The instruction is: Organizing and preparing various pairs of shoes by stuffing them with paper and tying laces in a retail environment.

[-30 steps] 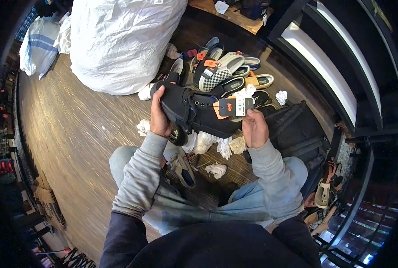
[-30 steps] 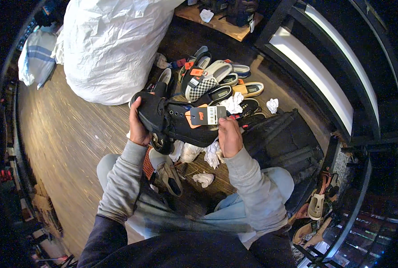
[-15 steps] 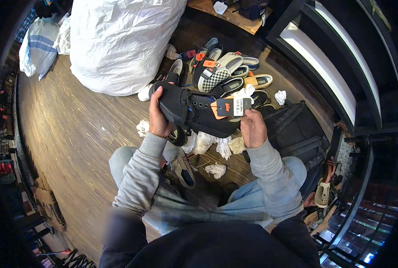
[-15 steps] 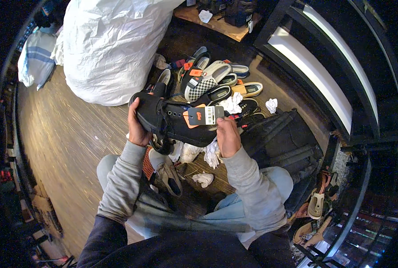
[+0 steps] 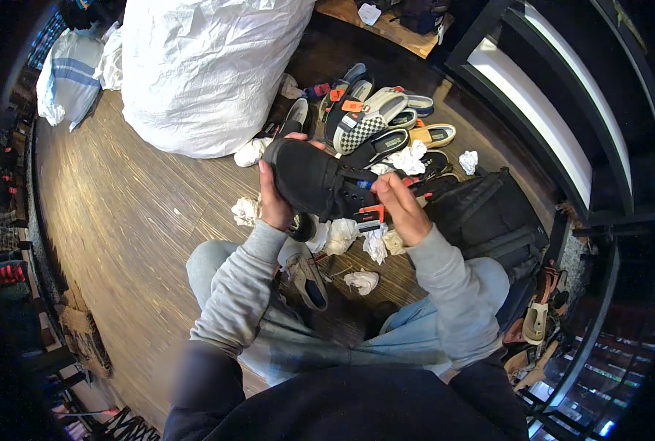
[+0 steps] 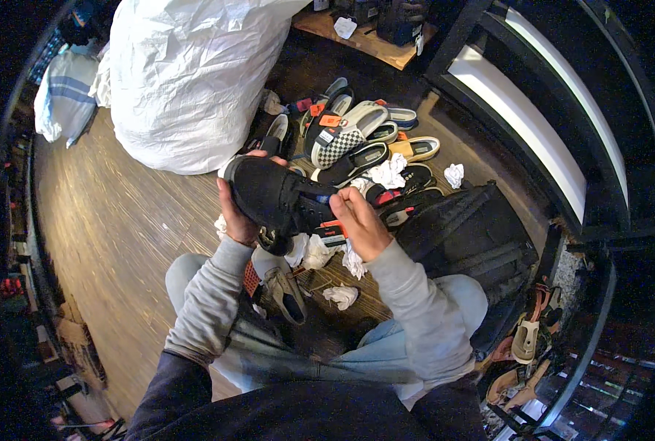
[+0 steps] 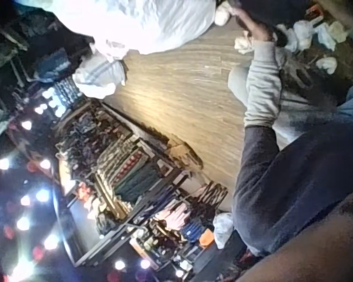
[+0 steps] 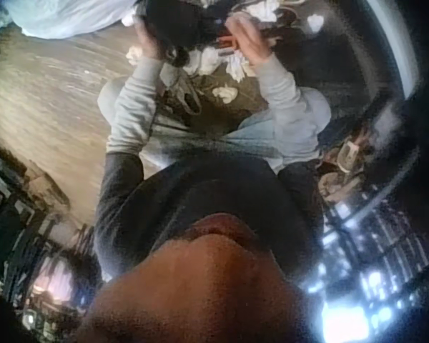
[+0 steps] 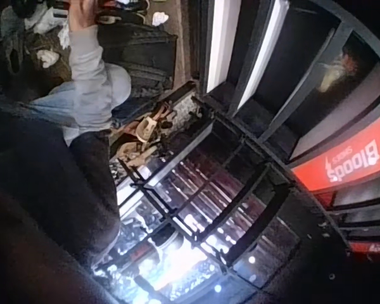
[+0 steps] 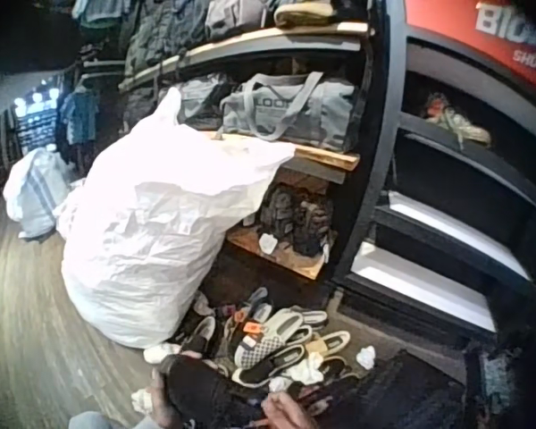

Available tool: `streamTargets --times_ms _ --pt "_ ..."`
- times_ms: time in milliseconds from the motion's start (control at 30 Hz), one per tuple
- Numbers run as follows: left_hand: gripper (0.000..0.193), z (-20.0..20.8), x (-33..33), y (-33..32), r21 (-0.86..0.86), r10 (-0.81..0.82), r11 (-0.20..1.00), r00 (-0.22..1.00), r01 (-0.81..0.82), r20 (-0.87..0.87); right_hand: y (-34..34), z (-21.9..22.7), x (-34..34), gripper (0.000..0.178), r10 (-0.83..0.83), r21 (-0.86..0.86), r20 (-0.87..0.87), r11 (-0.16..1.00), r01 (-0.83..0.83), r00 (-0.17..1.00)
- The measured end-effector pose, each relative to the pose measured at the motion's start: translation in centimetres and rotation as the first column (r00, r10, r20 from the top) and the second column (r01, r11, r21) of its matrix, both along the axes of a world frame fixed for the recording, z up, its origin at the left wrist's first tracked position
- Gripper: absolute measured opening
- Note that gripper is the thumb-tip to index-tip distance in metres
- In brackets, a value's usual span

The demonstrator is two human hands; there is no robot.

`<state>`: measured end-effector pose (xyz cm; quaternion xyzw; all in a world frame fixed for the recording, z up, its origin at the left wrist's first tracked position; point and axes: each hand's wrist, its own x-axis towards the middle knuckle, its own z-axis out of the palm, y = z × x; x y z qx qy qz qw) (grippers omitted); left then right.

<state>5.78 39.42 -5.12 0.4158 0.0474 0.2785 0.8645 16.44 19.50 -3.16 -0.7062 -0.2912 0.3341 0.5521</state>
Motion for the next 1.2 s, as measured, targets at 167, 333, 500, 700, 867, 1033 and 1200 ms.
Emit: streamTargets --times_ms 167,333,500,700,867,1033,1200 --pt "0.078 -1.4 0.5 -0.3 -0.06 -0.011 0.998 0.963 -0.005 -0.268 0.0 -1.6 0.7 0.017 -0.079 0.274 -0.611 0.912 0.304 0.788" --pt "0.07 -1.0 0.6 -0.5 -0.415 -0.307 0.9 0.871 0.134 -0.384 -0.8 -2.9 2.9 0.024 -0.061 0.276 -0.648 0.91 0.309 0.759" --pt "0.062 -1.1 0.4 -0.3 -0.404 -0.296 0.902 0.902 0.155 -0.315 -0.6 -1.0 3.1 0.03 -0.013 0.309 -0.695 0.898 0.314 0.719" --pt "0.058 -1.6 0.4 -0.5 -0.275 -0.185 0.953 0.965 0.129 -0.188 -0.7 -1.8 3.2 0.039 -0.06 0.343 -0.547 0.894 0.289 0.835" --pt "0.062 -0.8 0.5 -0.6 -0.198 -0.174 0.968 0.98 0.153 -0.095 -0.4 -1.1 2.7 0.039 -0.054 0.348 -0.554 0.891 0.291 0.831" --pt "0.065 -0.5 0.2 -0.2 -0.168 -0.179 0.97 0.984 0.177 0.002 0.0 -0.3 2.6 0.035 -0.071 0.303 -0.634 0.893 0.332 0.77" --pt "0.06 -0.3 0.7 -0.3 -0.195 -0.214 0.954 0.973 0.227 0.084 -0.7 -1.4 3.4 0.037 0.059 0.388 -0.656 0.881 0.27 0.752"
